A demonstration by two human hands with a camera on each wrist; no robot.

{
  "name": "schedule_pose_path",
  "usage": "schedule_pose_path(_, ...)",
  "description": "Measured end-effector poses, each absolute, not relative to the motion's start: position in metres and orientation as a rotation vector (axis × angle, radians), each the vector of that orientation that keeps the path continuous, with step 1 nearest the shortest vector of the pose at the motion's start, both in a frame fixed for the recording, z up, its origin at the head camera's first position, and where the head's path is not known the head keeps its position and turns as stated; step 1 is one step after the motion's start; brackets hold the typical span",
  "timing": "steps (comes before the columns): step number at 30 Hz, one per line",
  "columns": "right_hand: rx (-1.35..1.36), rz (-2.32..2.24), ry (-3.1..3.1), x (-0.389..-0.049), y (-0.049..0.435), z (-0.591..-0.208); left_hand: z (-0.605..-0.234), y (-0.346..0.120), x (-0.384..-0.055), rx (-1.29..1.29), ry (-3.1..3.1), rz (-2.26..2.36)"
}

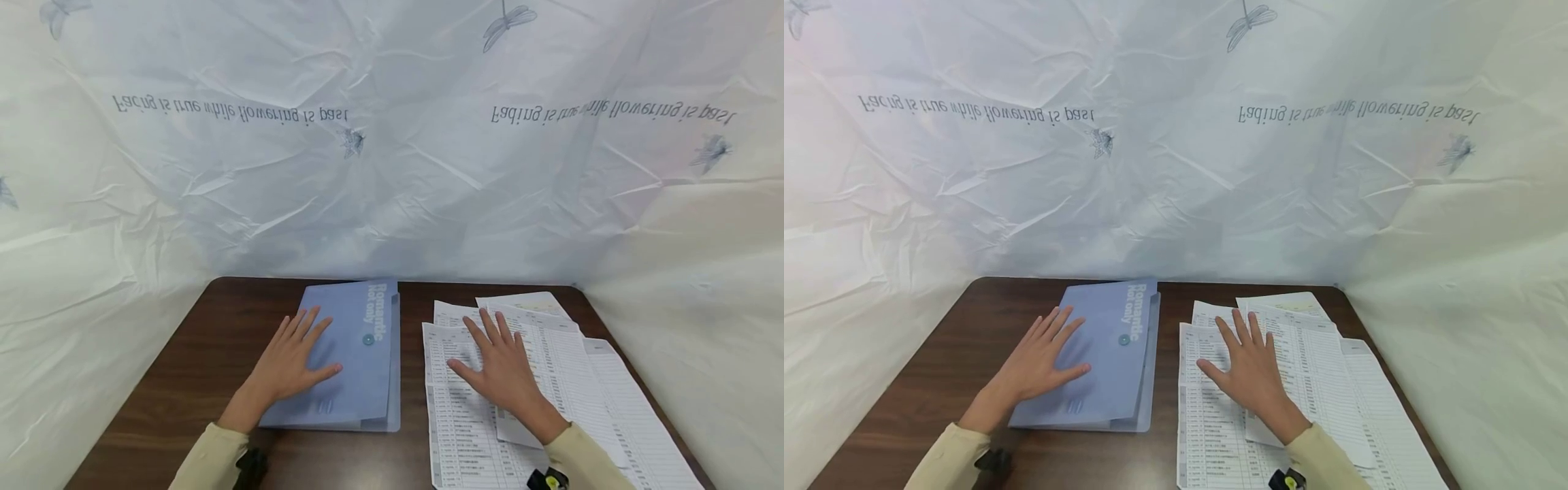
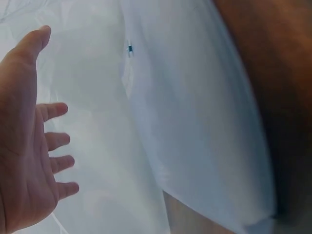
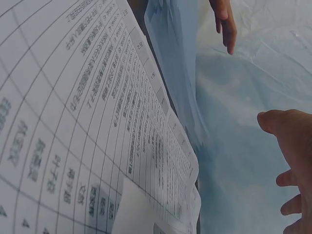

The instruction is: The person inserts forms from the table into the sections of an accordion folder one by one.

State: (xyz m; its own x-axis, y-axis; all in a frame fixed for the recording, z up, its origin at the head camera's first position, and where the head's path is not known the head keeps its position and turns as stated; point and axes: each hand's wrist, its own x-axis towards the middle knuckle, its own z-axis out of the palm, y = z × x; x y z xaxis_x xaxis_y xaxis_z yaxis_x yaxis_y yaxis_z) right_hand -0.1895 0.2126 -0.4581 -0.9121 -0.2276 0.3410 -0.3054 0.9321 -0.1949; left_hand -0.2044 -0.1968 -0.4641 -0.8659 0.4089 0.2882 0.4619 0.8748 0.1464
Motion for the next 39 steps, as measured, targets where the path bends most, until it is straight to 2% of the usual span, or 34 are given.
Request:
schedule_pose_path(16, 0.603, 0.559, -2.794, -0.206, 0.183, -0.466, -0.44, -0.175, -0.239, -0.933, -2.81, -0.519)
schedule_pose_path(23, 0.742, 0.672, -2.824, -0.213, 0.165, -0.473, -0.441, -0.161, -0.25, -0.989, -2.842, -0.583)
schedule_pose_path(39, 0.877, 0.694, -2.885, -0.225, 0.139, -0.494, -0.453, -0.131, -0.264, -1.152, -2.906, -0.503)
